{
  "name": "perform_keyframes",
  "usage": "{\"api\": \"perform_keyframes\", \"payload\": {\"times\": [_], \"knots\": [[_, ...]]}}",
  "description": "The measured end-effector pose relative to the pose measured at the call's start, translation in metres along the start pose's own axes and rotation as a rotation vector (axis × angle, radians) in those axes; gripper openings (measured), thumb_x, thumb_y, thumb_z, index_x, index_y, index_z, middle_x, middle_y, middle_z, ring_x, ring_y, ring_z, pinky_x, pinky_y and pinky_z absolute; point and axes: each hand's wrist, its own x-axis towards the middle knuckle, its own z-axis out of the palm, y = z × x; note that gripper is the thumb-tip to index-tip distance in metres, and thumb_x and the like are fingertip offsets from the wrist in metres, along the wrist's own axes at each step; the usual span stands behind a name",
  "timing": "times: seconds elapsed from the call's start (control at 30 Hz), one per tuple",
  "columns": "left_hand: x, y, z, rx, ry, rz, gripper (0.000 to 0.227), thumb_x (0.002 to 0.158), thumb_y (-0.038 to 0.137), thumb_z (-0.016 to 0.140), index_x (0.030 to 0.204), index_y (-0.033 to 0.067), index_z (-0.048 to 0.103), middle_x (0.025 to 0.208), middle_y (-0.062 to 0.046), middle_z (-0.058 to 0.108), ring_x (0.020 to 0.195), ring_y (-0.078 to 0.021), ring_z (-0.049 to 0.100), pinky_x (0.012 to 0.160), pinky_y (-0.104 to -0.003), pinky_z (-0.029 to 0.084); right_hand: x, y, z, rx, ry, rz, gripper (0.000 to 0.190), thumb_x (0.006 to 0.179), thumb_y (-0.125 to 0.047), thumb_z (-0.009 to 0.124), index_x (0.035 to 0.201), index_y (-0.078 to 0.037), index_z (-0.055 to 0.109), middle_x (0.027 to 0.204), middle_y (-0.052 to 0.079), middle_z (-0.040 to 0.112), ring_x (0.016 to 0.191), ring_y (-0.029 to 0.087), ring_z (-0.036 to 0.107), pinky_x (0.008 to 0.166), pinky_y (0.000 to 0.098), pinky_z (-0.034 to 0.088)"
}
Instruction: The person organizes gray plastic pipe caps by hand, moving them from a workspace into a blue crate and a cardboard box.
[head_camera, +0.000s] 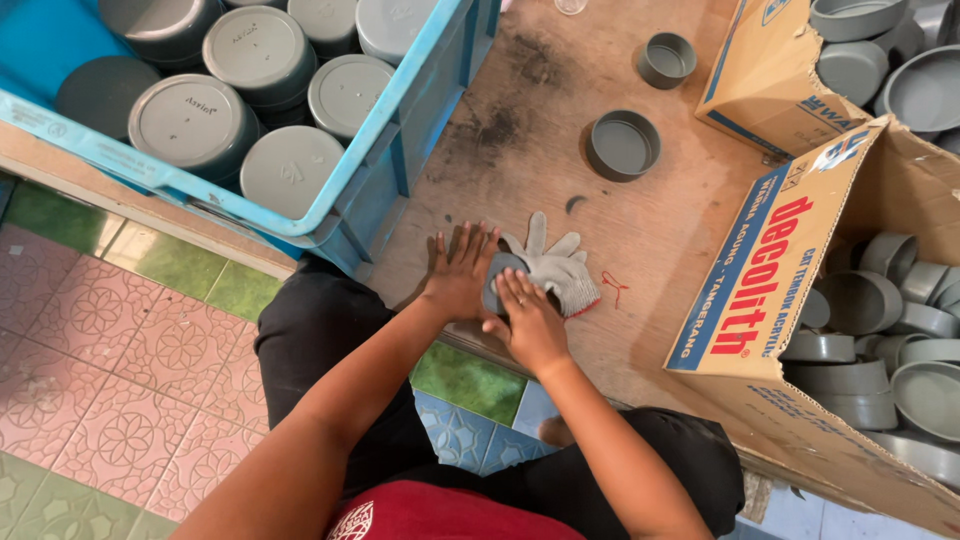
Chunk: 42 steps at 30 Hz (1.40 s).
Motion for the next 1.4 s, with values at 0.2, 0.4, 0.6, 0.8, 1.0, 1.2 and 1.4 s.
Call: {"api": "perform_keyframes", "payload": {"times": [0.2,0.4,0.6,0.8,1.0,1.2,1.4], "knots": [[-0.008,0.005,-0.016,-0.007,-0.042,0.005,0.134,0.047,0.078,0.056,0.141,0.0098,-0.011,0.149,-0.009,-0.003,0.136,-0.0304,-0.007,0.105,-0.059,-0.004,0.044,0.007,-0.009,0.085,-0.034,0.160,0.080,0.084,-0.062,0.030,0.135,-0.001,0.029,0.140,0.020,0.030,0.129,0.035,0.027,0.101,0.0462,0.031],[-0.008,0.004,-0.024,0.044,-0.102,0.031,0.131,0.049,0.080,0.054,0.141,0.0107,-0.007,0.149,-0.007,-0.004,0.137,-0.0284,-0.005,0.105,-0.058,-0.003,0.045,0.033,-0.004,0.163,-0.219,0.100,0.089,0.083,-0.062,0.032,0.140,0.000,0.004,0.146,0.021,0.010,0.134,0.038,0.010,0.106,0.0478,0.019],[-0.003,-0.004,-0.028,-0.022,-0.171,0.102,0.130,0.049,0.068,0.066,0.141,0.0116,-0.006,0.149,-0.005,-0.003,0.137,-0.0269,-0.005,0.107,-0.057,-0.005,0.044,0.029,-0.026,0.117,-0.373,0.039,0.135,0.047,-0.073,0.061,0.139,0.002,-0.002,0.146,0.023,-0.004,0.134,0.040,-0.001,0.110,0.0462,0.012],[0.004,-0.009,-0.025,0.006,-0.176,0.155,0.125,0.053,0.069,0.062,0.141,0.0102,-0.004,0.149,-0.006,0.000,0.137,-0.0252,-0.004,0.108,-0.055,-0.004,0.047,0.032,-0.019,0.104,-0.378,0.041,0.144,0.034,-0.071,0.068,0.140,0.001,0.003,0.147,0.020,0.002,0.135,0.037,0.005,0.109,0.0437,0.015],[0.004,-0.009,-0.019,0.040,-0.133,0.166,0.128,0.047,0.074,0.058,0.140,0.0092,-0.003,0.149,-0.007,0.000,0.137,-0.0256,-0.003,0.108,-0.055,-0.002,0.045,0.028,-0.022,0.115,-0.377,0.071,0.141,0.037,-0.065,0.074,0.140,0.000,0.002,0.147,0.018,0.001,0.135,0.035,0.004,0.109,0.0438,0.016],[-0.007,-0.001,-0.029,0.059,-0.139,0.135,0.123,0.051,0.066,0.063,0.140,0.0102,0.000,0.149,-0.006,0.002,0.137,-0.0256,-0.002,0.108,-0.056,0.001,0.044,0.023,-0.027,0.110,-0.389,0.066,0.139,0.041,-0.063,0.074,0.140,0.001,0.002,0.147,0.018,0.002,0.135,0.035,0.005,0.110,0.0427,0.015],[-0.006,-0.001,-0.026,0.103,-0.121,0.130,0.121,0.052,0.066,0.062,0.140,0.0109,0.001,0.149,-0.005,0.002,0.137,-0.0237,-0.001,0.109,-0.055,0.002,0.044,0.017,-0.037,0.090,-0.398,0.059,0.135,0.044,-0.057,0.077,0.139,0.002,0.003,0.147,0.019,0.001,0.135,0.037,0.006,0.110,0.0433,0.017]]}}
